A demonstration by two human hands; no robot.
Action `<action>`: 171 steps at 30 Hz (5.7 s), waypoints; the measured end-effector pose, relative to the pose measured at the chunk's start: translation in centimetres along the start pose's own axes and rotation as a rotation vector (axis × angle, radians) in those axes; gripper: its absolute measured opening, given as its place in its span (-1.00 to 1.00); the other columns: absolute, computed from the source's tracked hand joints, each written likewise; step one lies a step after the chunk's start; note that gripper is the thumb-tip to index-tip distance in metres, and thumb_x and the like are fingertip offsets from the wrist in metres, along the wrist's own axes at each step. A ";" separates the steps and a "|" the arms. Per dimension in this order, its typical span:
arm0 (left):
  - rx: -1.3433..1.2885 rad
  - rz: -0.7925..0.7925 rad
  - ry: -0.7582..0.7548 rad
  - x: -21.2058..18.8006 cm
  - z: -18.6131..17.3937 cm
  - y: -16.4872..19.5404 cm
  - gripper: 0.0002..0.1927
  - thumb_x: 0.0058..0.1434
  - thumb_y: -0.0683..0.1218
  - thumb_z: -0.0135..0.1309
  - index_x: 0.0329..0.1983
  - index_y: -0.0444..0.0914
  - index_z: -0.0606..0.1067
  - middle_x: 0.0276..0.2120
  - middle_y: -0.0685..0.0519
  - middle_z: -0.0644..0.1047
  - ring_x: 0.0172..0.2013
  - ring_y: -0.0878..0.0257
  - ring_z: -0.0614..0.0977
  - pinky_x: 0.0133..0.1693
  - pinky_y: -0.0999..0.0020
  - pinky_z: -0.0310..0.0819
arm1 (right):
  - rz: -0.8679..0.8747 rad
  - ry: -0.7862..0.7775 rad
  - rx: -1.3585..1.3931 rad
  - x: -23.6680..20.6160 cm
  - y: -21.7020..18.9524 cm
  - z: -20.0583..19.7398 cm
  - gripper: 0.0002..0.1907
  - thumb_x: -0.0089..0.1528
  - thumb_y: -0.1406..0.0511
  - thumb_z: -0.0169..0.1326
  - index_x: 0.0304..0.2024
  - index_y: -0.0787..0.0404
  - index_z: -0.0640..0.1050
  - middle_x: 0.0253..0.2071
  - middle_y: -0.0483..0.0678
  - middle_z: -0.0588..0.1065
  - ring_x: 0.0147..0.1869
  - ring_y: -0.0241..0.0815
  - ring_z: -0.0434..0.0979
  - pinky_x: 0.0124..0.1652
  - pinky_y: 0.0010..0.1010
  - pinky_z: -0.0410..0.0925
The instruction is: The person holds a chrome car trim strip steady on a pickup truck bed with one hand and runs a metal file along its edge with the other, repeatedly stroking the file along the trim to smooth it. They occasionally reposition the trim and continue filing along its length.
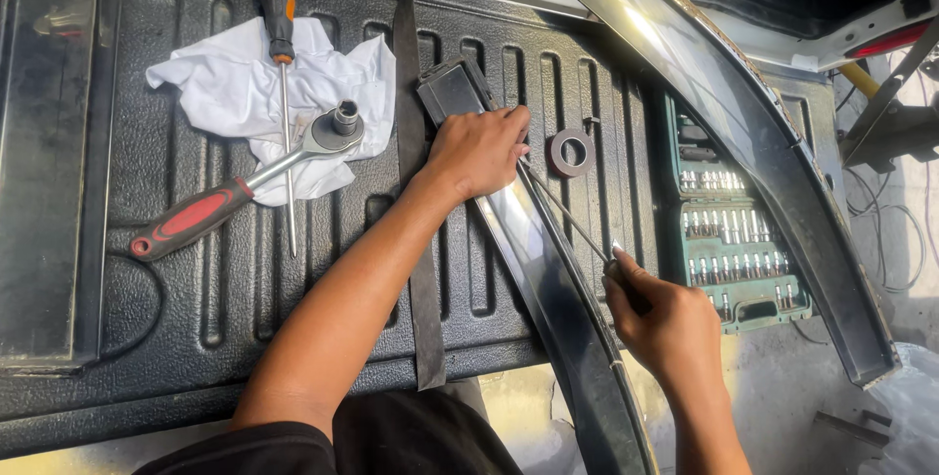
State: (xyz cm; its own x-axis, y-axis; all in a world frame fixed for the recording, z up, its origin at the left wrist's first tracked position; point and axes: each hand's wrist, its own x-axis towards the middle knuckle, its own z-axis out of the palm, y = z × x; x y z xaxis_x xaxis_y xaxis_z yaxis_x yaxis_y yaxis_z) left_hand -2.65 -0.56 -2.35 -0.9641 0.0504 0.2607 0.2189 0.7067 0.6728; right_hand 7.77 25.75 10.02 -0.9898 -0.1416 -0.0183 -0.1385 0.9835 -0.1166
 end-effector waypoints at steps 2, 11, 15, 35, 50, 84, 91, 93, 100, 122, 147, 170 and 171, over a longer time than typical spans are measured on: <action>-0.026 -0.024 -0.020 0.0 -0.1 0.0 -0.78 0.28 0.01 0.10 -0.21 -0.20 0.40 -0.30 0.00 0.63 -0.30 -0.07 0.68 -0.26 -0.05 0.49 | 0.060 -0.037 -0.028 0.0 0.0 0.1 -0.61 0.18 0.11 0.25 0.07 -0.11 0.68 -0.64 0.14 0.53 -0.60 0.01 0.58 -0.44 -0.26 0.39; -0.033 -0.035 -0.038 0.0 -0.1 0.0 -0.78 0.30 0.03 0.11 -0.20 -0.18 0.40 -0.35 -0.01 0.62 -0.29 -0.09 0.66 -0.24 -0.07 0.46 | -0.007 -0.017 0.031 0.5 0.8 0.7 -0.57 0.11 0.12 0.28 0.05 -0.08 0.67 -0.54 0.08 0.60 -0.48 -0.02 0.64 -0.38 -0.28 0.44; -0.021 -0.057 -0.113 0.0 -0.1 -0.1 -0.79 0.28 0.03 0.10 -0.22 -0.17 0.41 -0.35 -0.01 0.63 -0.28 -0.09 0.66 -0.23 -0.05 0.46 | 0.004 -0.010 0.049 0.4 1.3 1.3 -0.59 0.14 0.11 0.26 0.06 -0.10 0.66 -0.53 0.09 0.60 -0.48 -0.02 0.64 -0.37 -0.25 0.44; -0.137 -0.117 -0.182 0.1 -2.4 0.7 -0.62 0.07 0.22 0.24 -0.17 -0.06 0.58 -0.25 0.09 0.61 -0.19 0.07 0.66 -0.14 0.12 0.48 | 0.507 0.185 0.412 -10.6 10.5 8.8 -0.53 0.01 0.17 0.42 -0.07 0.23 0.70 -0.32 0.04 0.68 -0.29 -0.24 0.68 -0.21 -0.41 0.47; -0.192 0.087 -0.027 -1.0 -5.8 0.1 -0.73 0.09 0.09 0.35 -0.35 -0.20 0.66 -0.45 0.09 0.51 -0.36 0.20 0.54 -0.30 0.27 0.44 | 0.424 -0.151 0.880 -13.9 11.8 11.4 -0.52 0.03 0.22 0.39 -0.05 0.34 0.68 -0.24 0.04 0.77 -0.05 -0.26 0.70 0.01 -0.40 0.45; 0.542 0.020 0.304 1.1 2.5 0.3 -0.76 0.44 0.03 -0.06 -0.28 -0.17 0.46 -0.46 0.02 0.56 -0.44 0.08 0.59 -0.22 0.07 0.28 | 0.009 0.087 0.092 -4.1 -1.1 3.5 -0.59 0.22 0.11 0.15 0.14 -0.11 0.60 -0.44 0.00 0.59 -0.49 0.10 0.59 -0.48 -0.10 0.40; 0.489 0.007 0.302 1.1 2.5 0.3 -0.77 0.43 0.02 -0.04 -0.29 -0.18 0.46 -0.46 0.03 0.56 -0.45 0.10 0.58 -0.22 0.08 0.27 | -0.038 0.149 0.037 -3.7 -1.8 1.9 -0.68 0.21 0.12 0.16 0.01 -0.14 0.67 -0.57 -0.08 0.55 -0.61 0.03 0.53 -0.59 -0.14 0.31; 0.491 0.009 0.300 1.2 2.4 0.4 -0.78 0.42 0.02 -0.03 -0.30 -0.17 0.46 -0.46 0.03 0.56 -0.44 0.10 0.59 -0.23 0.09 0.27 | -0.044 0.161 0.025 -3.5 -1.8 1.8 -0.68 0.19 0.14 0.17 0.01 -0.12 0.68 -0.58 -0.07 0.54 -0.60 0.04 0.52 -0.58 -0.14 0.31; 0.465 0.016 0.342 1.2 2.5 0.4 -0.78 0.40 0.02 -0.01 -0.30 -0.18 0.45 -0.45 0.03 0.56 -0.42 0.10 0.60 -0.22 0.09 0.26 | -0.076 0.110 0.016 -1.9 -1.4 1.2 -0.73 0.21 0.16 0.18 -0.04 -0.09 0.70 -0.58 -0.04 0.55 -0.57 0.02 0.53 -0.53 -0.16 0.34; 0.398 0.000 0.354 1.5 2.7 0.3 -0.80 0.35 0.01 0.01 -0.32 -0.18 0.47 -0.45 0.03 0.57 -0.44 0.11 0.59 -0.21 0.12 0.26 | 0.108 -0.081 0.011 0.2 0.5 -1.1 -0.69 0.23 0.03 0.23 0.02 -0.20 0.68 -0.75 0.04 0.50 -0.71 -0.06 0.48 -0.55 -0.25 0.30; 0.437 -0.033 0.301 1.5 2.9 0.8 -0.81 0.34 0.01 0.04 -0.31 -0.17 0.48 -0.44 0.04 0.59 -0.43 0.12 0.60 -0.17 0.12 0.27 | -0.025 0.006 0.017 0.4 -0.7 -0.2 -0.69 0.21 0.15 0.20 0.01 -0.11 0.70 -0.66 0.05 0.53 -0.65 -0.03 0.51 -0.53 -0.25 0.32; 0.456 -0.032 0.278 1.5 3.1 0.8 -0.82 0.34 0.01 0.02 -0.30 -0.17 0.50 -0.46 0.05 0.58 -0.44 0.14 0.61 -0.14 0.13 0.28 | 0.037 -0.086 -0.097 0.3 -2.1 -1.4 -0.70 0.22 0.10 0.13 -0.02 -0.12 0.70 -0.68 0.09 0.51 -0.58 0.11 0.54 -0.49 -0.13 0.35; 0.443 -0.040 0.269 1.5 3.1 0.7 -0.81 0.33 0.01 0.03 -0.29 -0.18 0.50 -0.46 0.05 0.58 -0.44 0.14 0.61 -0.13 0.13 0.28 | 0.019 -0.066 -0.108 0.0 -2.3 -1.4 -0.70 0.21 0.11 0.13 -0.03 -0.12 0.70 -0.68 0.09 0.51 -0.56 0.12 0.55 -0.48 -0.12 0.36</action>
State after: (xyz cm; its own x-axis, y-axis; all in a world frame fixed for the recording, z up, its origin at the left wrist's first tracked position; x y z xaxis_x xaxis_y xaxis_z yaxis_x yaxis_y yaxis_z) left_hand -4.42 2.24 -3.61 -0.8848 -0.1246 0.4491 0.0423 0.9381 0.3437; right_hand 8.07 23.66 11.64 -0.9884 -0.1260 -0.0851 -0.1258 0.9920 -0.0082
